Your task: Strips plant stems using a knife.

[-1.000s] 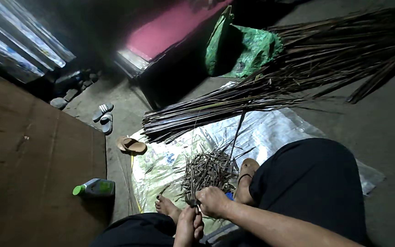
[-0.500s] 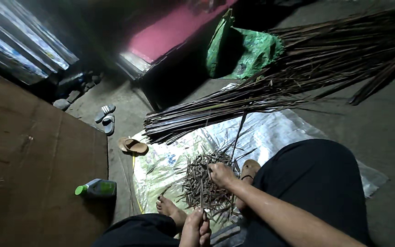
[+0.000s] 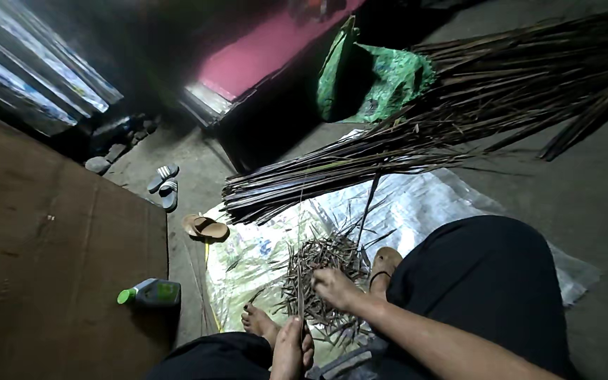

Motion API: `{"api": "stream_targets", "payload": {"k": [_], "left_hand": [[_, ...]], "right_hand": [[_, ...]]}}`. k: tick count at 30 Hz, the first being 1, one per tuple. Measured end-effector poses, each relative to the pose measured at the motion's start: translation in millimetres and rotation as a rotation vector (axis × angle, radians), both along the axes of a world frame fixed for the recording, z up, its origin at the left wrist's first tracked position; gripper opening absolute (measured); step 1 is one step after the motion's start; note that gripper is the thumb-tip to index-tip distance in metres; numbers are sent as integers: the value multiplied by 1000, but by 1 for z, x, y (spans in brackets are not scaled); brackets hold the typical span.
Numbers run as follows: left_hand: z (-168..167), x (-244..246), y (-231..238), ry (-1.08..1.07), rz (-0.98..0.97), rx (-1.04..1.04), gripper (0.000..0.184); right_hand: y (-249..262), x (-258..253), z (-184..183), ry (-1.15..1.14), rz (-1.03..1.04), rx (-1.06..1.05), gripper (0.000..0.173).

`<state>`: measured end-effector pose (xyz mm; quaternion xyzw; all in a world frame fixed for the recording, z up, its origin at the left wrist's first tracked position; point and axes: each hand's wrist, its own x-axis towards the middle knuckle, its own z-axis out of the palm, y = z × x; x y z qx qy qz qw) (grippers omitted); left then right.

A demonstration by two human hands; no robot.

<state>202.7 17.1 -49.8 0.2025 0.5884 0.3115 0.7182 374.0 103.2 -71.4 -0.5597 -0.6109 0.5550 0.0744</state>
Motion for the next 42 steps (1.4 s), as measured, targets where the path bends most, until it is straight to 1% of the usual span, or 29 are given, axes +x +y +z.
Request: {"api": "stream_targets", "payload": {"k": [2, 3, 5, 7, 14, 19, 21, 22, 23, 26, 29, 30, 32, 35, 39, 42], "left_hand": [[-1, 3, 3, 12, 12, 5, 37], [-1, 4, 3, 8, 22, 8, 36], [-2, 5, 1, -4, 35, 13, 36], [0, 5, -1, -15, 20, 7, 38], [-2, 4, -7, -102, -33, -19, 40], [1, 4, -12, -120, -77, -10, 36], [2, 5, -12, -113, -63, -22, 38], [1, 5, -9, -97, -47, -26, 38], [1, 5, -6, -67, -30, -28, 38], [1, 7, 5, 37, 25, -3, 37], [3, 6, 11, 81, 30, 28, 35], [4, 4, 10, 80, 10, 19, 36], [4, 2, 8, 70, -28, 3, 37], [1, 4, 5, 48, -17, 3, 35], [0, 5, 6, 30, 26, 7, 39], [4, 4, 5, 18, 10, -25, 39]], "right_hand": [[-12, -13, 11, -155, 247, 29, 29], [-18, -20, 15, -192, 321, 38, 29], [-23, -28, 19, -237, 380, 65, 28], [-20, -27, 15, -267, 370, 96, 28], [5, -12, 0, -366, 267, 103, 31], [25, 4, -4, -416, 92, 51, 37], [25, 14, -3, -381, 36, 56, 42], [23, 14, 1, -361, 24, 52, 40], [20, 11, 6, -351, 54, 45, 38], [-9, -11, 28, -248, 265, -20, 33], [-30, -26, 27, -181, 386, 46, 27], [-28, -26, 27, -196, 391, 52, 27], [-17, -24, 29, -270, 339, -6, 30], [-12, -19, 24, -317, 308, -16, 31], [-27, -29, 27, -269, 418, 94, 28], [-18, -28, 22, -309, 367, 98, 29]]}}
